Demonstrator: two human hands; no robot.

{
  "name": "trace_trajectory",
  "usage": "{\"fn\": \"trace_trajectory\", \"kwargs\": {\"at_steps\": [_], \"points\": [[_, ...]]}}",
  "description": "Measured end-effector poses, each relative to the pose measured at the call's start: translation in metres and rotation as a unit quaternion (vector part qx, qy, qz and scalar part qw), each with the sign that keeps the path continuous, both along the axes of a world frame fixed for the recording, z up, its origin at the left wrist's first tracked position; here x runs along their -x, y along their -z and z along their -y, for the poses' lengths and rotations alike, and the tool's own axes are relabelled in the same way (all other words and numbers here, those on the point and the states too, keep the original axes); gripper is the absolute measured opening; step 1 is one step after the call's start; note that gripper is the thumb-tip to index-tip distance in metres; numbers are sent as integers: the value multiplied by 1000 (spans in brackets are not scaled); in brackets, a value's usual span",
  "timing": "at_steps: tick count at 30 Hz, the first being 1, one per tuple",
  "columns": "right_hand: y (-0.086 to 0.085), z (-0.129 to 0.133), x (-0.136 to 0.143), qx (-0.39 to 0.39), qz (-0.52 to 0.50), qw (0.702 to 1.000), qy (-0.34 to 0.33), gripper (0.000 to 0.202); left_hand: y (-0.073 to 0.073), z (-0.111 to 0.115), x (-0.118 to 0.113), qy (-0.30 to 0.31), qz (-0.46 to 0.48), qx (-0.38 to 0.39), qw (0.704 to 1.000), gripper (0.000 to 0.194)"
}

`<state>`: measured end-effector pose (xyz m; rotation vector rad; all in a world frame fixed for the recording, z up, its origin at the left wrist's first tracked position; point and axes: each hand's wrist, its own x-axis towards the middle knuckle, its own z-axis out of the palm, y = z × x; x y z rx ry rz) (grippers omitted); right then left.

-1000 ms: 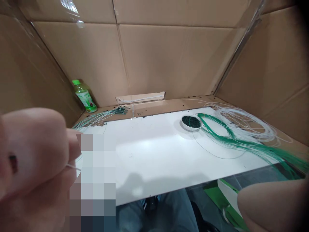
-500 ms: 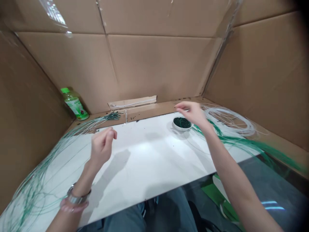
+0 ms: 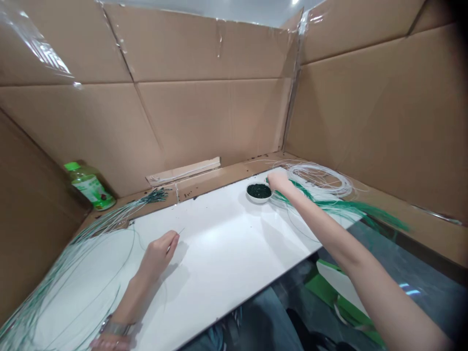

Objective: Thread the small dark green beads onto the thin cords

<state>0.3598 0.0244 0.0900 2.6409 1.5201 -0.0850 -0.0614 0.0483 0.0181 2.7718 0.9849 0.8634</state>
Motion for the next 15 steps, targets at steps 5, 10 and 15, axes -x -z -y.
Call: {"fn": "trace_trajectory", "kwargs": {"at_steps": [5, 10, 15], "points": [[6, 14, -23, -14, 20, 999, 35, 33, 6, -2, 7, 1, -18, -15, 1000, 28], [26, 34, -43, -36, 12, 998, 40, 29, 8, -5, 8, -7, -38, -21, 999, 28], [30, 36, -41, -112, 45, 992, 36, 31, 3, -1, 6, -17, -67, -16, 997, 29]]}}
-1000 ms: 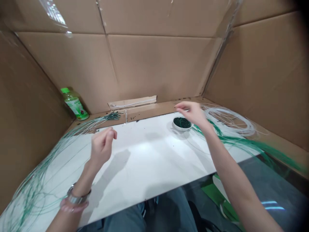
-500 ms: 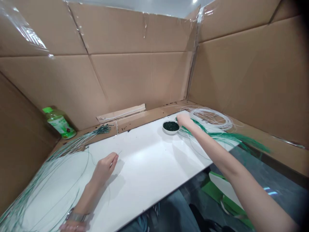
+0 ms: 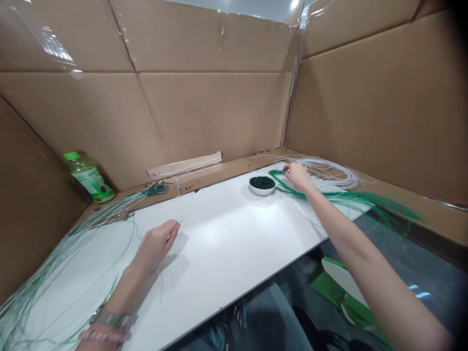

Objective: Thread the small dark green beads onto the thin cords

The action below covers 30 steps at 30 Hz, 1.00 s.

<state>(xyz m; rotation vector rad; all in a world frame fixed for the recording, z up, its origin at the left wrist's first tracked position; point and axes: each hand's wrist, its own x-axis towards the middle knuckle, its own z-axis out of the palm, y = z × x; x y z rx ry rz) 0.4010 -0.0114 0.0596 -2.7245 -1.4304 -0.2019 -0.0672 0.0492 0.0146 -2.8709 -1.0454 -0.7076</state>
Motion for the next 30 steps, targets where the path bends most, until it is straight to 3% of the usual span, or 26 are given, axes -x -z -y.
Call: {"fn": "trace_trajectory", "kwargs": {"at_steps": [4, 8, 12, 17, 30], "points": [[-5, -20, 23, -31, 23, 997, -66, 35, -2, 4, -3, 3, -25, 17, 1000, 31], [-8, -49, 42, 62, -18, 987, -147, 31, -2, 6, -4, 2, -38, 36, 999, 31], [-7, -71, 47, 176, -51, 971, -156, 30, -4, 7, -5, -2, -47, 42, 998, 32], [-6, -81, 48, 231, -49, 960, -149, 30, -5, 8, -7, 2, -55, 41, 998, 33], [-3, -68, 41, 125, -42, 979, -158, 29, -4, 9, -7, 17, -59, 46, 997, 33]]}}
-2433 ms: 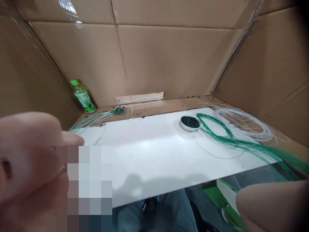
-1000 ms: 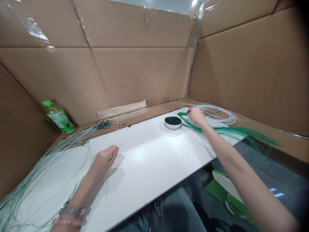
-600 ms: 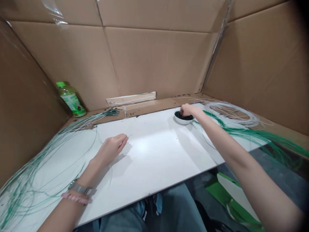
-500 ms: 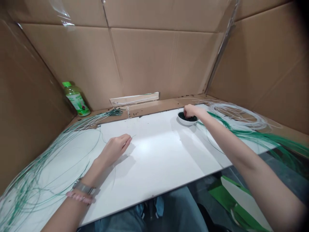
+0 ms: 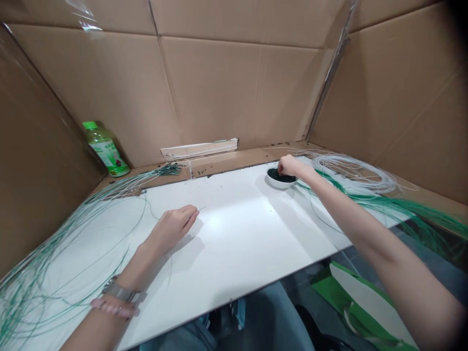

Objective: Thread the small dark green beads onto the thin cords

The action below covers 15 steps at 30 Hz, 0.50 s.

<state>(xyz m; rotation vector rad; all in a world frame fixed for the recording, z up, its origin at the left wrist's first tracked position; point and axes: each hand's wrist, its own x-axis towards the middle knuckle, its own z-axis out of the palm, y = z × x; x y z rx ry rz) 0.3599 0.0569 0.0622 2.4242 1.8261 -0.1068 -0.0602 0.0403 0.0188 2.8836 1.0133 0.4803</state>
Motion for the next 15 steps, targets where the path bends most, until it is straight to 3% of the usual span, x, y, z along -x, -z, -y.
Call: {"fn": "trace_trajectory", "kwargs": {"at_steps": [4, 8, 11, 15], "points": [[-11, 8, 0, -58, -20, 998, -13, 29, 0, 0, 0, -3, 1, 2, 1000, 33], [-15, 9, 22, -109, -67, 990, -60, 26, 1, -1, 0, -4, 2, 8, 1000, 32], [-3, 6, 53, -135, -115, 978, -105, 25, 1, -1, 1, -4, -2, 11, 1000, 31], [27, -2, 87, -140, -173, 966, -133, 25, 1, -1, 0, -7, -10, 9, 1000, 32]]}}
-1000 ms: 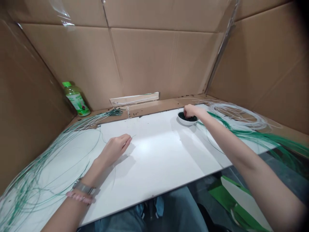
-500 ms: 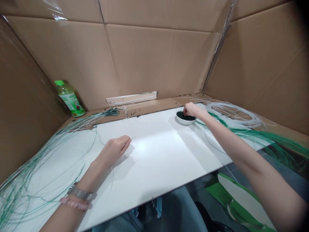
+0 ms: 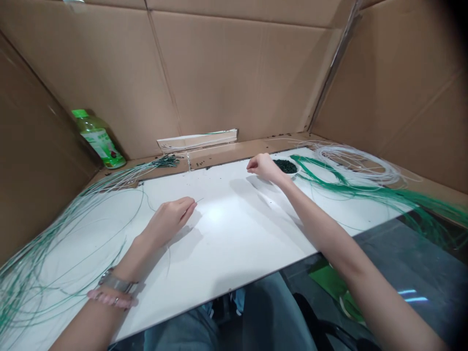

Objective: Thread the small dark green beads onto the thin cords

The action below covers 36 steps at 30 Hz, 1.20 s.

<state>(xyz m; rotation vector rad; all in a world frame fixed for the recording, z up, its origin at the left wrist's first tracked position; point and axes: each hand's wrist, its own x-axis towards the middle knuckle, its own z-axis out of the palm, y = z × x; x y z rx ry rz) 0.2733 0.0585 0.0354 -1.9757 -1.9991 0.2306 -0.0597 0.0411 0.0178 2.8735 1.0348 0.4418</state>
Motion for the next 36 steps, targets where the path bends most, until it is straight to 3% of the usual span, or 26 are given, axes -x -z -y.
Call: {"fn": "trace_trajectory", "kwargs": {"at_steps": [5, 10, 22, 36], "points": [[28, -6, 4, 19, -42, 999, 1, 27, 2, 0, -2, 4, -8, 1, 1000, 32], [38, -4, -2, 26, -66, 997, 8, 27, 5, -1, -2, 11, -8, 9, 1000, 32], [41, -4, -5, 23, -84, 996, 15, 27, 5, 2, -3, 13, -10, 18, 1000, 32], [31, 3, -5, 49, -72, 996, 4, 25, 6, 2, -2, 19, -6, 21, 1000, 32]]}}
